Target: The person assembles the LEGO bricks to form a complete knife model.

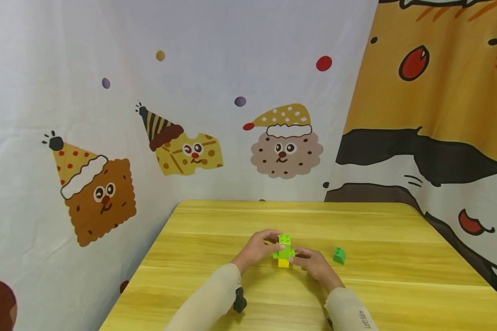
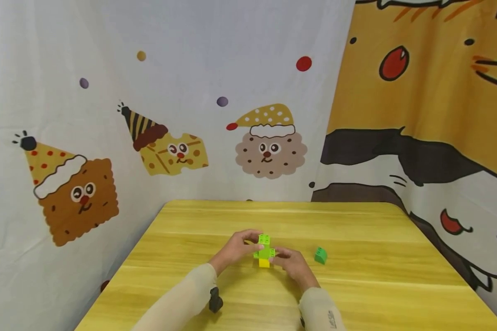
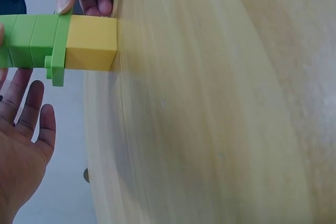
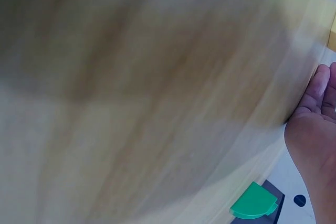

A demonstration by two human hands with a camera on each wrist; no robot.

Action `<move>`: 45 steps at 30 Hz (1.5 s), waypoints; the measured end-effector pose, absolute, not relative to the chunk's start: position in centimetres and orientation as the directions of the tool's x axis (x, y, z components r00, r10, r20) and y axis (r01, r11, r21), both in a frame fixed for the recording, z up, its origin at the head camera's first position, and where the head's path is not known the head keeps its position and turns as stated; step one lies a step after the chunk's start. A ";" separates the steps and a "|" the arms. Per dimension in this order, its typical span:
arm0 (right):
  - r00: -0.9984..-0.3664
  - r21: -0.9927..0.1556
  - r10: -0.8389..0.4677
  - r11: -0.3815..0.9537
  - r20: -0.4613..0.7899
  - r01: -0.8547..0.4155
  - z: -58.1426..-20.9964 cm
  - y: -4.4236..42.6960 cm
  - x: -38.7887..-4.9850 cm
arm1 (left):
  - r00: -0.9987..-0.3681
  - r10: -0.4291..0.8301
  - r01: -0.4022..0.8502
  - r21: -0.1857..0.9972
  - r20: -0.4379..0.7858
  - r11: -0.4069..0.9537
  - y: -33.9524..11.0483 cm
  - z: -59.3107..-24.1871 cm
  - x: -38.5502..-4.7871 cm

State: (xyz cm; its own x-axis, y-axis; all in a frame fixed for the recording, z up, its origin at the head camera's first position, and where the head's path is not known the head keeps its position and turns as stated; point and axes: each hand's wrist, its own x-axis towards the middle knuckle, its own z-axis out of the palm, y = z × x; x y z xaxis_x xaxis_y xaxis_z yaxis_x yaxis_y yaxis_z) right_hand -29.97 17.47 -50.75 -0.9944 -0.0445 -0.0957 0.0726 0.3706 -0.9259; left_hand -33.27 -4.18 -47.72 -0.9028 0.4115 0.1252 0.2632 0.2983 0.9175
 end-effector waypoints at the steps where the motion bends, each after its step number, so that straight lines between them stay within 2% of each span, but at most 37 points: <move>1: -0.995 -0.926 -0.044 0.371 -0.094 0.072 -50.8 17.5 -30.0 | -0.902 0.413 0.264 0.918 0.125 0.297 -4.2 -47.8 -33.3; 29: -0.994 -0.926 -0.055 0.371 -0.098 0.071 -50.7 17.5 -30.0 | -0.890 0.421 0.338 0.872 0.174 0.354 -4.0 -48.0 -33.4; 45: -0.992 -0.925 -0.053 0.370 -0.118 0.091 -50.5 17.4 -29.9 | -0.896 0.415 0.313 0.887 0.157 0.340 -3.9 -48.1 -33.5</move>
